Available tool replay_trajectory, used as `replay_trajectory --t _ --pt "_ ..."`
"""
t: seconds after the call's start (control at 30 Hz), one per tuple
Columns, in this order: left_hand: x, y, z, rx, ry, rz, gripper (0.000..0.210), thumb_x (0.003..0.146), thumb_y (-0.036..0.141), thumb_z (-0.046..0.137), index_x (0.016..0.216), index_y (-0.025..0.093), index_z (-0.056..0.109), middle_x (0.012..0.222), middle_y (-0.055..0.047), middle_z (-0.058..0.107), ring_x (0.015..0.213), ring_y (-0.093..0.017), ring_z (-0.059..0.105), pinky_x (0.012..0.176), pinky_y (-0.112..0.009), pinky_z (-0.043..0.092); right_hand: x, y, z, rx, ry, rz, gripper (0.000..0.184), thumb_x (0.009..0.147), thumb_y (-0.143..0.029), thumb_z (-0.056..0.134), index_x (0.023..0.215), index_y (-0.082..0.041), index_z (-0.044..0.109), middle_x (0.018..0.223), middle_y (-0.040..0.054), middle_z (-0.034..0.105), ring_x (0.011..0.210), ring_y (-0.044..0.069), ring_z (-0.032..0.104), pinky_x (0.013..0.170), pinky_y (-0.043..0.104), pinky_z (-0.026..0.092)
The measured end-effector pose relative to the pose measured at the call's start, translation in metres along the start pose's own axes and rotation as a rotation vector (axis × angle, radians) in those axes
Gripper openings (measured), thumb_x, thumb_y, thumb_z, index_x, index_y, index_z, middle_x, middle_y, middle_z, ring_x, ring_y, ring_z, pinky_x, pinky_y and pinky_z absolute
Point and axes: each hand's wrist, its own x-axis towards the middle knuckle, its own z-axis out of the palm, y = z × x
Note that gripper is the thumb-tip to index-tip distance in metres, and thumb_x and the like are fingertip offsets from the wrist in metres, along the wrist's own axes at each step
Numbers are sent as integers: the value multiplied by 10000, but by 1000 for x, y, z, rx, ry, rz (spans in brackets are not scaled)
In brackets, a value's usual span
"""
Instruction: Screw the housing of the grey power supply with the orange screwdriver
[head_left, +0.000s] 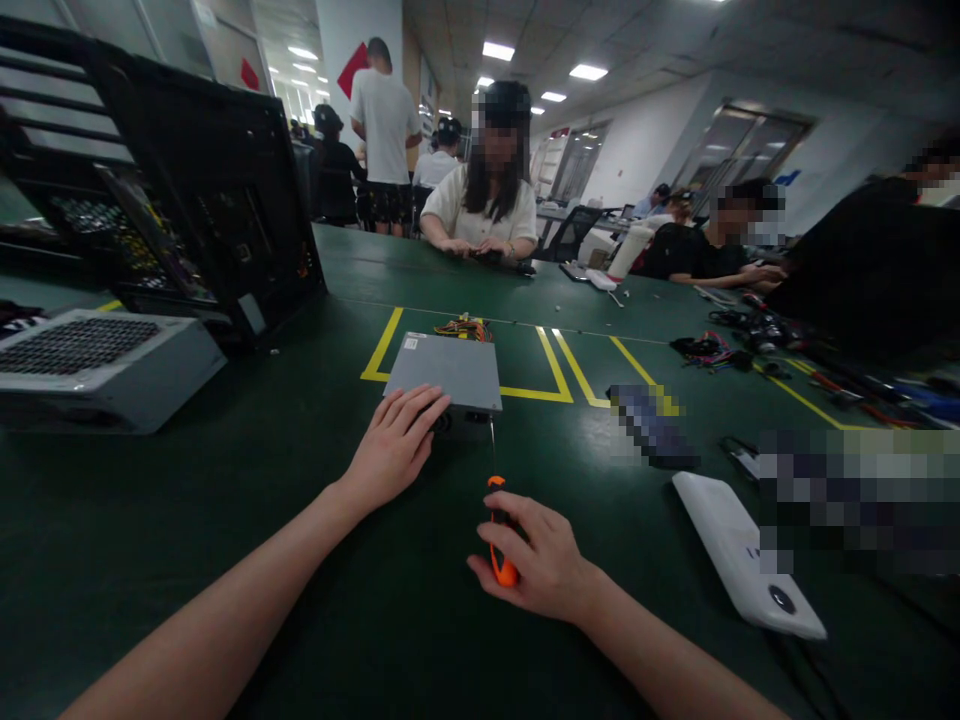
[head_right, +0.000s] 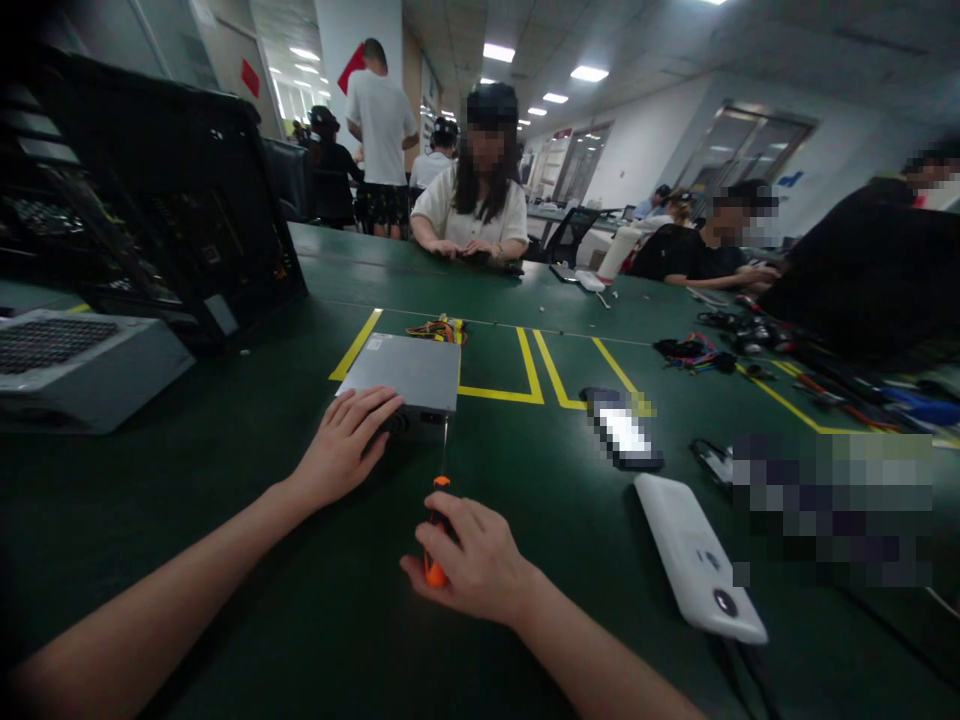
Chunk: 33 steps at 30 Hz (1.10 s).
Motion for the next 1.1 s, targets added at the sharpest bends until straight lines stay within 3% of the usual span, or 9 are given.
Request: replay_trajectory --t 0.1,0.2,0.4,0.5,0.6,0.8,0.97,1.1 --pt "0 0 0 -1 -2 -6 482 851 145 390 1326 213 345 1357 -50 404 1277 -197 316 1078 -415 229 2 0 -2 -23 -41 -2 255 738 -339 592 918 -160 561 923 120 615 723 185 602 588 300 510" --pt "-1 0 1 -2 -1 -5 486 847 145 400 1325 214 345 1355 -52 407 1275 -198 319 1079 -415 230 2 1 -1 40 -6 30 338 762 -364 565 995 -123 517 928 131 618 797 184 616 626 272 523" --pt "0 0 0 -9 2 -5 498 845 140 402 1332 218 333 1353 -58 408 1272 -209 324 1072 -434 237 2 0 -1 5 -16 3 221 742 -353 594 848 -162 558 917 116 625 756 180 618 603 274 510" --pt "0 1 0 -13 4 -8 514 839 137 407 1338 224 323 1352 -61 409 1271 -215 327 1071 -439 241 3 0 0 -3 -30 -7 290 743 -351 588 948 -149 565 906 118 633 723 183 617 594 291 507" --pt "0 1 0 -9 -4 -11 509 840 139 403 1336 224 329 1355 -56 406 1275 -206 321 1079 -423 232 0 1 3 66 22 24 372 756 -347 575 1033 -108 506 911 122 638 826 181 626 660 261 519" --pt "0 1 0 -2 4 -15 522 830 140 415 1338 228 330 1350 -52 413 1272 -209 327 1081 -421 231 0 -1 0 -6 -13 24 188 739 -331 596 833 -170 564 934 112 624 752 178 609 607 284 501" --pt "-1 0 0 -2 -6 -13 493 843 145 397 1328 219 345 1355 -48 408 1275 -198 320 1083 -410 224 2 -1 0 26 11 23 296 752 -327 585 978 -140 538 915 114 631 788 180 619 626 271 514" --pt "0 1 0 -5 -4 -11 490 842 147 403 1324 218 350 1355 -49 407 1277 -199 316 1085 -411 221 0 -2 0 36 56 36 233 744 -319 597 879 -141 530 930 130 615 820 177 616 624 244 511"
